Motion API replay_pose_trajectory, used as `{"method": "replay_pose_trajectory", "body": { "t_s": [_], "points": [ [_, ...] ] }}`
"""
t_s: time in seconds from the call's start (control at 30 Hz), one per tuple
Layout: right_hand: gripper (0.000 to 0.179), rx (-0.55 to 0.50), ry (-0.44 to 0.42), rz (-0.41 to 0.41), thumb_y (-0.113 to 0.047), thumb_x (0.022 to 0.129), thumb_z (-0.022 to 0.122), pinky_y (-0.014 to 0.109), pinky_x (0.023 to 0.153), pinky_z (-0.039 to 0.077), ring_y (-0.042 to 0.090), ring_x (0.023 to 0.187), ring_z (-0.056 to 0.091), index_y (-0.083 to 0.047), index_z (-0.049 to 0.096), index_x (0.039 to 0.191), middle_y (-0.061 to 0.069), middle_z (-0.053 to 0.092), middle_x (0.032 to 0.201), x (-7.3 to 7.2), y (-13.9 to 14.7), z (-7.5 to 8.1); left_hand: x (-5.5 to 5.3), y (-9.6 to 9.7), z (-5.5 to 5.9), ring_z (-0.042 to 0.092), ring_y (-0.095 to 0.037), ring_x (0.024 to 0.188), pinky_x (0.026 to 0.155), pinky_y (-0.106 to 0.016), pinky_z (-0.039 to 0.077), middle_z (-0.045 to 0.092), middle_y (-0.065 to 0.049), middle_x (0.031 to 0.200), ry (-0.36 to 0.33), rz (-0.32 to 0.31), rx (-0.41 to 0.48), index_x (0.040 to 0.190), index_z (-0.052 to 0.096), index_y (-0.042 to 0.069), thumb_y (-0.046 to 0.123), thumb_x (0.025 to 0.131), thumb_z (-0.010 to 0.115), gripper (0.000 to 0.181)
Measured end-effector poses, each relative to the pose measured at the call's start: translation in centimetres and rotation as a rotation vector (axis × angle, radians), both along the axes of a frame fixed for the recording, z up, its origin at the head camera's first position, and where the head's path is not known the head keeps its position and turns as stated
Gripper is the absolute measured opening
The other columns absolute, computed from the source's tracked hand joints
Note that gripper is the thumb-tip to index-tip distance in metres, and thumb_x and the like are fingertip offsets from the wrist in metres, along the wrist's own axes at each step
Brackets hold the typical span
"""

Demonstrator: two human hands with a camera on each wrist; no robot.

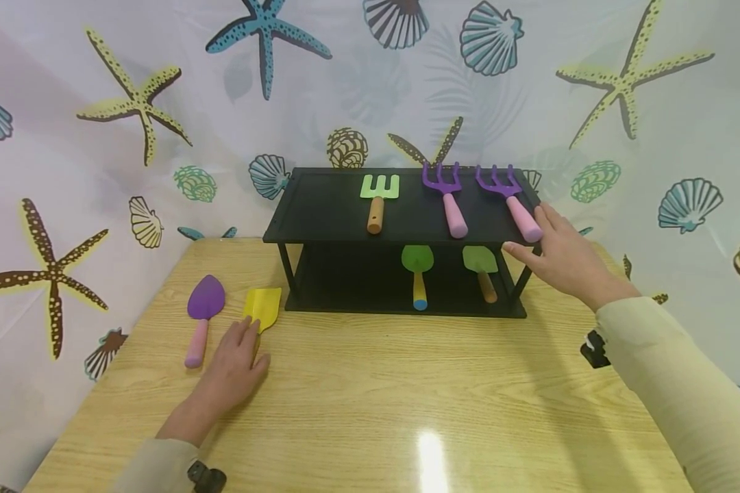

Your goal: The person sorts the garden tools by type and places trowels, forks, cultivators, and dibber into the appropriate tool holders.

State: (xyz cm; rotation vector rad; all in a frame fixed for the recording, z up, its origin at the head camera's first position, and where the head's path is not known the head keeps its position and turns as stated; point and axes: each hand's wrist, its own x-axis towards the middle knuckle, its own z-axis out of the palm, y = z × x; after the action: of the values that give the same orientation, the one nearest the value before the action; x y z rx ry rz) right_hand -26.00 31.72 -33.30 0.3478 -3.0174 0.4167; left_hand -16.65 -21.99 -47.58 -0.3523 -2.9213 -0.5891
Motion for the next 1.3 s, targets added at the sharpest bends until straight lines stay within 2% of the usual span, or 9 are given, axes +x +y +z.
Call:
{"method": "replay_pose_trajectory", "body": {
  "t_s": [0.17,0.47,0.67,0.9,0.97,1.07,1.2,1.3],
  "points": [
    [0.105,-0.002,0.001,0.000,-0.068,0.095,0.043,0.067,0.119,0.012,0.051,0.150,0.004,0.004,-0.004,0.156,0.029,-0.005,0.163,0.0,0.0,0.0,-0.2,0.2,-0.6,0.029,-0.056,0.139,0.117,-0.064,0.025,0.034,-0.037,0.148,0.023,-0.022,-0.001,0.144,0.035,-0.015,0.011,0.096,0.055,0.058],
    [0.106,-0.003,-0.006,-0.005,-0.069,0.095,0.043,0.068,0.118,0.012,0.051,0.150,0.004,0.004,-0.003,0.156,0.029,-0.005,0.163,0.1,0.0,0.1,-0.4,0.6,-1.9,0.046,-0.055,0.129,0.113,-0.061,0.035,0.048,-0.041,0.135,0.207,-0.059,-0.050,0.132,0.045,-0.022,-0.004,0.092,0.056,0.046],
    [0.105,0.001,-0.006,-0.005,-0.068,0.095,0.043,0.068,0.118,0.012,0.052,0.149,0.005,0.005,-0.003,0.156,0.030,-0.004,0.163,0.1,-0.1,0.2,-0.2,0.9,-2.0,0.046,-0.057,0.128,0.109,-0.061,0.040,0.047,-0.042,0.136,0.240,-0.066,-0.038,0.131,0.046,-0.023,-0.009,0.093,0.052,0.041],
    [0.106,0.004,0.003,-0.001,-0.069,0.095,0.043,0.067,0.118,0.013,0.052,0.149,0.006,0.005,-0.002,0.156,0.030,-0.004,0.163,0.0,-0.1,0.1,0.0,1.0,-2.1,0.054,-0.055,0.120,0.101,-0.057,0.048,0.053,-0.041,0.128,0.384,-0.107,-0.049,0.123,0.050,-0.025,-0.014,0.086,0.057,0.039],
    [0.106,0.004,0.006,0.000,-0.069,0.095,0.043,0.067,0.119,0.013,0.052,0.149,0.006,0.006,-0.002,0.156,0.030,-0.004,0.163,0.0,0.0,0.1,0.0,1.0,-2.1,0.056,-0.053,0.118,0.099,-0.056,0.049,0.054,-0.041,0.126,0.403,-0.114,-0.037,0.122,0.051,-0.026,-0.015,0.085,0.057,0.038],
    [0.106,0.006,0.005,-0.001,-0.069,0.095,0.043,0.067,0.119,0.013,0.052,0.149,0.006,0.005,-0.003,0.155,0.030,-0.004,0.163,-0.1,0.0,0.0,0.0,1.1,-1.9,0.057,-0.051,0.118,0.099,-0.054,0.050,0.055,-0.041,0.126,0.386,-0.110,-0.020,0.121,0.052,-0.026,-0.015,0.086,0.056,0.037],
    [0.106,0.008,0.000,-0.004,-0.069,0.095,0.042,0.067,0.119,0.013,0.052,0.149,0.006,0.005,-0.004,0.156,0.030,-0.005,0.163,-0.1,0.0,0.0,0.2,1.1,-1.6,0.056,-0.049,0.122,0.102,-0.053,0.048,0.054,-0.039,0.130,0.292,-0.076,0.017,0.124,0.051,-0.025,-0.013,0.090,0.053,0.037],
    [0.106,0.005,-0.004,-0.004,-0.069,0.095,0.042,0.067,0.119,0.012,0.051,0.150,0.005,0.004,-0.004,0.156,0.029,-0.005,0.163,-0.1,0.0,0.0,0.5,1.2,-1.4,0.056,-0.049,0.123,0.102,-0.053,0.048,0.054,-0.039,0.131,0.262,-0.062,0.030,0.125,0.051,-0.024,-0.012,0.092,0.052,0.036]
  ]
}}
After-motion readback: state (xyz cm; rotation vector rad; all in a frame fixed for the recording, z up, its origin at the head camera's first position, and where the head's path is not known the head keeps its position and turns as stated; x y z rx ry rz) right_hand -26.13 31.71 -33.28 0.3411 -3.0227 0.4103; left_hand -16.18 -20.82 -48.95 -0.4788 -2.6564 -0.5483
